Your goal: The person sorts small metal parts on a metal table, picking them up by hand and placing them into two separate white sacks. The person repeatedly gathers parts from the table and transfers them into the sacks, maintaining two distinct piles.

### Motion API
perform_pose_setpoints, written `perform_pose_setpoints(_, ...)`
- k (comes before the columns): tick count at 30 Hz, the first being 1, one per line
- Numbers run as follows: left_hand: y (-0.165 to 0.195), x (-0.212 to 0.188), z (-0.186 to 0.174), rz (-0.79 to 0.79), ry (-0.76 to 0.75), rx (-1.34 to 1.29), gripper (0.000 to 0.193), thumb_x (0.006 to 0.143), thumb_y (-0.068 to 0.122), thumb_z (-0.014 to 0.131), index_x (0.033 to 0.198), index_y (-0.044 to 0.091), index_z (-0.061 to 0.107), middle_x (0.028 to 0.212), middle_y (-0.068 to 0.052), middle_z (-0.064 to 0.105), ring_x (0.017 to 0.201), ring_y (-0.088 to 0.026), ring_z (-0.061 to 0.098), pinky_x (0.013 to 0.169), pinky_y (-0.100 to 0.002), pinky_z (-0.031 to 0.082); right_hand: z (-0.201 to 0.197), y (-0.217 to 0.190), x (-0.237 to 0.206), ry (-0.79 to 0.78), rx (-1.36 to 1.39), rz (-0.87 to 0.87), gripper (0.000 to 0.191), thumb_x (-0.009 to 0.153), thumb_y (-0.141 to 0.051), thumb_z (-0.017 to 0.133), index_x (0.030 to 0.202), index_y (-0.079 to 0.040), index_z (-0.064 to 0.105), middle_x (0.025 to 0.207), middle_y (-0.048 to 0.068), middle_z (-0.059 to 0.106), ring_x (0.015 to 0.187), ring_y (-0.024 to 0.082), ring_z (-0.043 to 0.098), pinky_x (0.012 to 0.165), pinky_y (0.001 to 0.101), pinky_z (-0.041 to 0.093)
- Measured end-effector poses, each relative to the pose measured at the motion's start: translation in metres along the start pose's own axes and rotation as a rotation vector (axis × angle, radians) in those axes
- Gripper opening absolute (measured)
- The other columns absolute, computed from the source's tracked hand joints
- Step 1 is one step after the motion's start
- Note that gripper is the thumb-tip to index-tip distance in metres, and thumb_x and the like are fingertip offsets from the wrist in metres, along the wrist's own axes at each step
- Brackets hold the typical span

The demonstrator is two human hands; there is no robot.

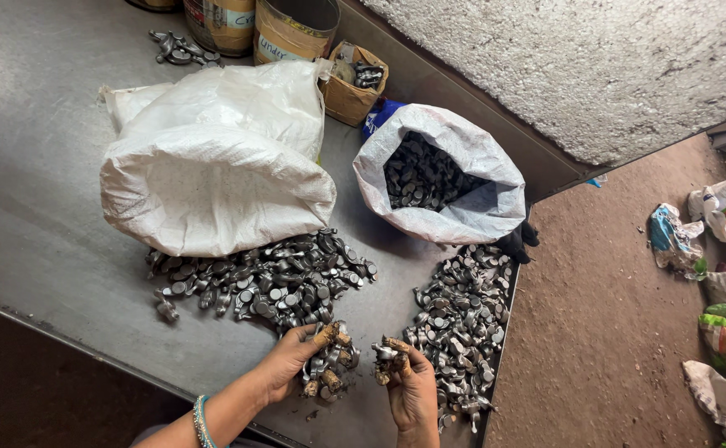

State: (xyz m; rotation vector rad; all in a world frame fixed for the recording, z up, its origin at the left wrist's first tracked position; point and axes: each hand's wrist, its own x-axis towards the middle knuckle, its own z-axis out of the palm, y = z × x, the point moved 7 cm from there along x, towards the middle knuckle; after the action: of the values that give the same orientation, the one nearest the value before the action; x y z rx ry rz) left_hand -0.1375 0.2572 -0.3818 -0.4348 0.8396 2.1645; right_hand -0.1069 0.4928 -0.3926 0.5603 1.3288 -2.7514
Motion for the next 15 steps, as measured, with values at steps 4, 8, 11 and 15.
perform_pose_setpoints(4, 0.000, 0.002, 0.000, 0.022, -0.038, 0.010, 0.051, 0.092, 0.032, 0.072, 0.131, 0.002, 0.059, 0.098, -0.010, 0.077, 0.079, -0.018, 0.075, 0.063, -0.038, 0.065, -0.007, 0.004, 0.003, 0.039, -0.064, 0.011, 0.035, 0.082, -0.026, 0.078, 0.104, 0.001, 0.075, 0.082, 0.009, 0.077, 0.061, 0.016, 0.069, 0.043, 0.0285, 0.051)
perform_pose_setpoints(8, -0.002, 0.003, -0.008, -0.007, 0.066, 0.049, 0.057, 0.090, 0.032, 0.073, 0.137, 0.004, 0.056, 0.102, -0.010, 0.078, 0.084, -0.017, 0.077, 0.068, -0.037, 0.066, -0.026, 0.017, 0.010, 0.212, 0.043, 0.038, 0.030, 0.090, -0.031, 0.075, 0.094, -0.002, 0.071, 0.079, 0.007, 0.073, 0.062, 0.015, 0.067, 0.050, 0.0265, 0.052)
perform_pose_setpoints(11, -0.001, 0.002, -0.007, -0.011, 0.060, 0.039, 0.060, 0.088, 0.033, 0.073, 0.138, 0.005, 0.054, 0.101, -0.010, 0.078, 0.084, -0.017, 0.077, 0.068, -0.038, 0.067, -0.033, 0.025, 0.012, 0.281, 0.082, 0.060, 0.030, 0.090, -0.035, 0.073, 0.088, -0.005, 0.068, 0.073, 0.005, 0.071, 0.057, 0.014, 0.064, 0.049, 0.0266, 0.052)
perform_pose_setpoints(15, -0.001, 0.000, -0.005, -0.012, 0.056, 0.025, 0.058, 0.089, 0.033, 0.073, 0.137, 0.006, 0.055, 0.099, -0.010, 0.077, 0.080, -0.019, 0.075, 0.064, -0.039, 0.064, -0.023, 0.025, 0.014, 0.294, 0.042, 0.030, 0.030, 0.084, -0.036, 0.070, 0.086, -0.006, 0.066, 0.070, 0.005, 0.069, 0.058, 0.017, 0.066, 0.054, 0.0291, 0.055)
